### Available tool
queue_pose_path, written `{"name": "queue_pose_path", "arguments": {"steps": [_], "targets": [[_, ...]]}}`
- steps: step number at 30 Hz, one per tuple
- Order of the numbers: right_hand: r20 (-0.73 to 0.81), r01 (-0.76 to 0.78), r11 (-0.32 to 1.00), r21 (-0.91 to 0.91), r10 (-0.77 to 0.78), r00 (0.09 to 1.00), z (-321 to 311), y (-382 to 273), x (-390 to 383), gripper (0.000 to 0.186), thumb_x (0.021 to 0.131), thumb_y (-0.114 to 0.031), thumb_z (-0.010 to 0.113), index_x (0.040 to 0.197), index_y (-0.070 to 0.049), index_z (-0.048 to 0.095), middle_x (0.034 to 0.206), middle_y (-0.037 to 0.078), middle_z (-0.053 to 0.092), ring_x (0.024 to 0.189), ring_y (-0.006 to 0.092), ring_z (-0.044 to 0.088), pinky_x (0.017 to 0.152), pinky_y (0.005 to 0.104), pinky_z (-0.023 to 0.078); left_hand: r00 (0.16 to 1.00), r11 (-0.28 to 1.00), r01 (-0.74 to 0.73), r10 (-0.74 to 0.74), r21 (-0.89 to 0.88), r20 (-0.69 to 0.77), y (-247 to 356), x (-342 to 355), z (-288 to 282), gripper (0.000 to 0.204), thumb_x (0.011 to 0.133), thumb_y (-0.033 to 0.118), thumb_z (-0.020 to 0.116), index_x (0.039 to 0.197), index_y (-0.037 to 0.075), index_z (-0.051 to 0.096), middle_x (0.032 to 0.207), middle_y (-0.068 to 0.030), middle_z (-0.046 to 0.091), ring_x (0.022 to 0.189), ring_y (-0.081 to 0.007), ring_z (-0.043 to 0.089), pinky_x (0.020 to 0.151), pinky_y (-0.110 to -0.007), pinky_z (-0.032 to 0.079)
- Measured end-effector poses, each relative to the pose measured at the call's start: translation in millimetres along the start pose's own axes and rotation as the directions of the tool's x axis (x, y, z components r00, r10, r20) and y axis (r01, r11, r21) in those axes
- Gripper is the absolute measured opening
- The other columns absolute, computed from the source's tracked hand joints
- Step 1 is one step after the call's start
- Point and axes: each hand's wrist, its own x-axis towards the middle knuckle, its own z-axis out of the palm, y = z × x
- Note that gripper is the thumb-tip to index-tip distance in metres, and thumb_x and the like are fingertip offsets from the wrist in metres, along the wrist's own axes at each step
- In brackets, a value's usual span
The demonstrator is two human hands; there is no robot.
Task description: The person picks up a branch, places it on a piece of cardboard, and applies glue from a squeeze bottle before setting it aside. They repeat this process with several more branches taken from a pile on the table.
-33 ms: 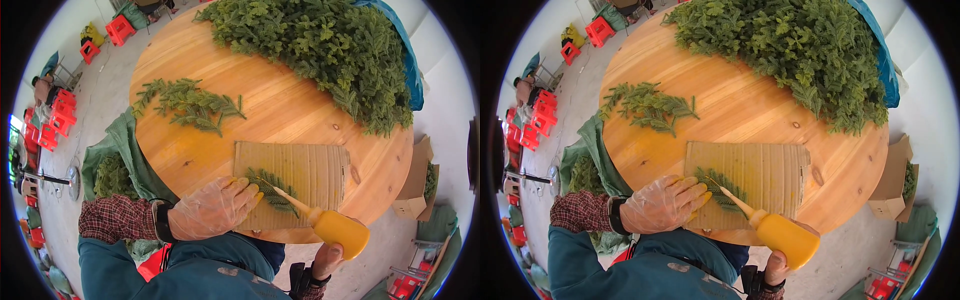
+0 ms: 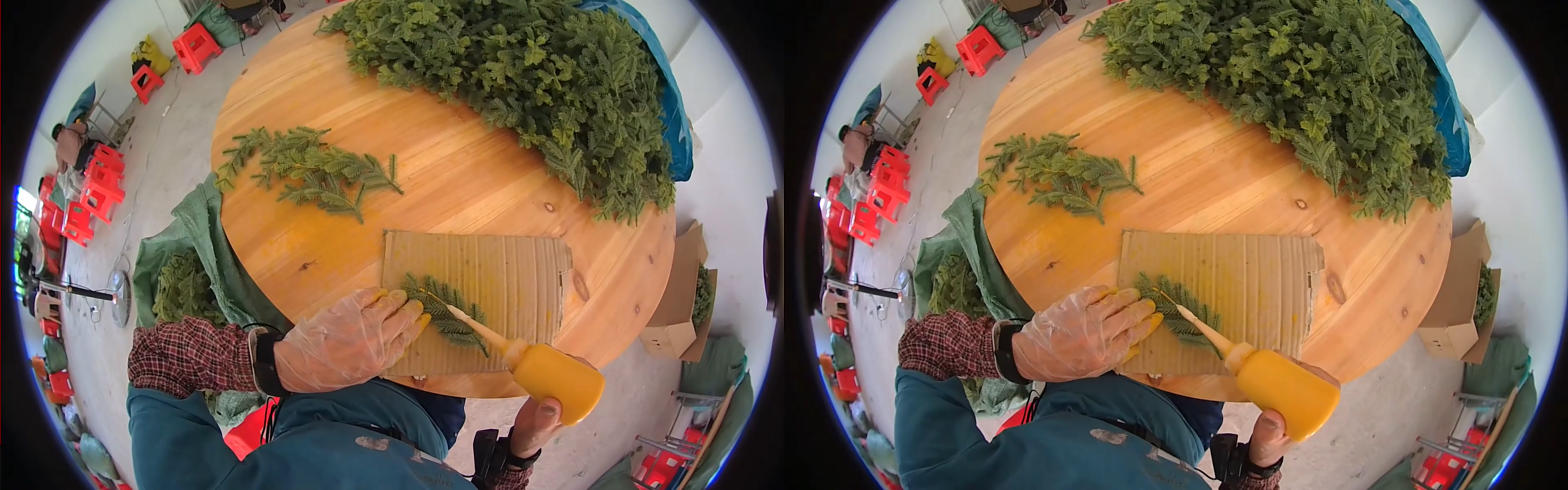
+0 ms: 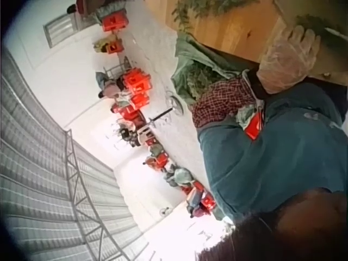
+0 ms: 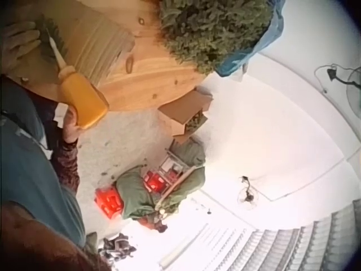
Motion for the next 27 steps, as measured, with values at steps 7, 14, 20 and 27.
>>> {"name": "queue_pose_path", "arguments": {"steps": [7, 14, 20, 27], "targets": [[-0.025, -0.042, 0.998, -0.041, 0.041, 0.999, -12.1, -4.8, -3.7, 0.07, 0.089, -0.049, 0.066, 0.133, 0.0, 0.044, 0.127, 0.013, 0.051, 0.116, 0.026, 0.055, 0.1, 0.0426, 0.044, 1.0, 1.0, -0.003, 0.003, -0.024, -0.002, -2.7, 0.3, 0.6, 0.045, 0.085, 0.021, 0.058, 0.124, 0.0, 0.061, 0.124, -0.0143, 0.061, 0.115, -0.0277, 0.059, 0.093, -0.038, 0.046], [-0.118, -0.026, 1.0, -0.004, 0.026, 0.993, -13.5, -13.6, -11.0, 0.072, 0.087, -0.053, 0.066, 0.131, 0.0, 0.045, 0.124, 0.013, 0.051, 0.112, 0.027, 0.055, 0.1, 0.0428, 0.044, 1.0, 1.0, 0.008, -0.008, -0.014, 0.004, -1.6, 0.5, 1.7, 0.046, 0.084, 0.023, 0.059, 0.124, 0.001, 0.061, 0.124, -0.0134, 0.06, 0.116, -0.0271, 0.058, 0.094, -0.038, 0.045], [-0.132, -0.031, 0.998, -0.05, 0.025, 0.991, -13.9, -20.6, -14.0, 0.078, 0.085, -0.06, 0.064, 0.129, 0.001, 0.045, 0.122, 0.013, 0.05, 0.11, 0.0271, 0.055, 0.097, 0.0421, 0.044, 0.999, 0.999, 0.025, -0.024, -0.043, 0.037, -1.2, 2.1, -1.5, 0.048, 0.083, 0.025, 0.062, 0.126, 0.003, 0.061, 0.126, -0.0122, 0.059, 0.118, -0.0272, 0.056, 0.096, -0.039, 0.044], [-0.076, -0.032, 0.998, -0.054, 0.028, 0.997, -3.6, -21.2, -13.5, 0.078, 0.085, -0.063, 0.061, 0.126, 0.002, 0.046, 0.122, 0.013, 0.048, 0.112, 0.0265, 0.054, 0.095, 0.0419, 0.045, 0.998, 1.0, 0.009, -0.009, 0.0, 0.054, -1.3, 1.5, -0.7, 0.05, 0.082, 0.027, 0.064, 0.126, 0.004, 0.061, 0.128, -0.0116, 0.058, 0.12, -0.0273, 0.055, 0.097, -0.039, 0.043]]}}
